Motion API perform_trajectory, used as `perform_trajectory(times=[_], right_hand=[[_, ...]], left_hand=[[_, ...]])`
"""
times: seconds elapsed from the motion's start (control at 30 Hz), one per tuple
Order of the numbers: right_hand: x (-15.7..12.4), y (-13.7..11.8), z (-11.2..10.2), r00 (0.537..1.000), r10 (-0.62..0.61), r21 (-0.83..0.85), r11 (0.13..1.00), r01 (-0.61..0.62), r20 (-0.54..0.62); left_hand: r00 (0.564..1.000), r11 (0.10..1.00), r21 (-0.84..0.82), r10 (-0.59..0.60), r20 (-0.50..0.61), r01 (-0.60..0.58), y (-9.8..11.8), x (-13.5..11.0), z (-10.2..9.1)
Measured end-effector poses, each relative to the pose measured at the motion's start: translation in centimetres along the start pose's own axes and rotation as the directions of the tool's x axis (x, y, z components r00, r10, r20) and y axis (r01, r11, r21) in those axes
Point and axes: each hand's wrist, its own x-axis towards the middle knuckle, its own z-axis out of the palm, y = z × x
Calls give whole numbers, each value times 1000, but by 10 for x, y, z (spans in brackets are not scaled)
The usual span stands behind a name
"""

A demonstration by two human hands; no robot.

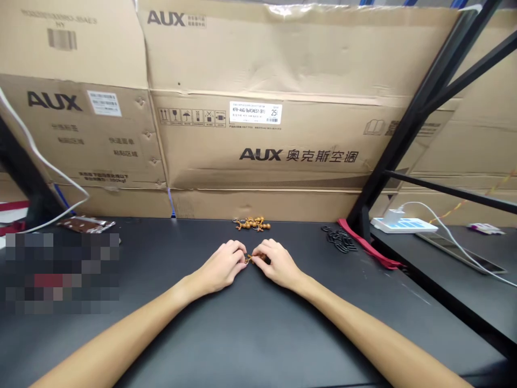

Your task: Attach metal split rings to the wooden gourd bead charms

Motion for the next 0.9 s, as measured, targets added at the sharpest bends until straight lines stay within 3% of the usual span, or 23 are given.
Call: perform_trajectory(times=[0.1,0.43,0.67,0.9], right_hand=[[1,2,1,1000,23,-4,1000,-23,2],[-2,-9,-5,991,-115,178,979,101,68],[-1,-5,0,999,33,41,999,-35,32],[0,-3,1,995,95,-15,995,-95,4]], left_hand=[[1000,999,-44,17,13,-16,2,1,-2],[999,999,35,-7,-34,8,2,-2,0],[1000,999,-45,8,-15,-9,-1,0,0],[1000,993,-120,6,-6,-7,-1,0,-1]])
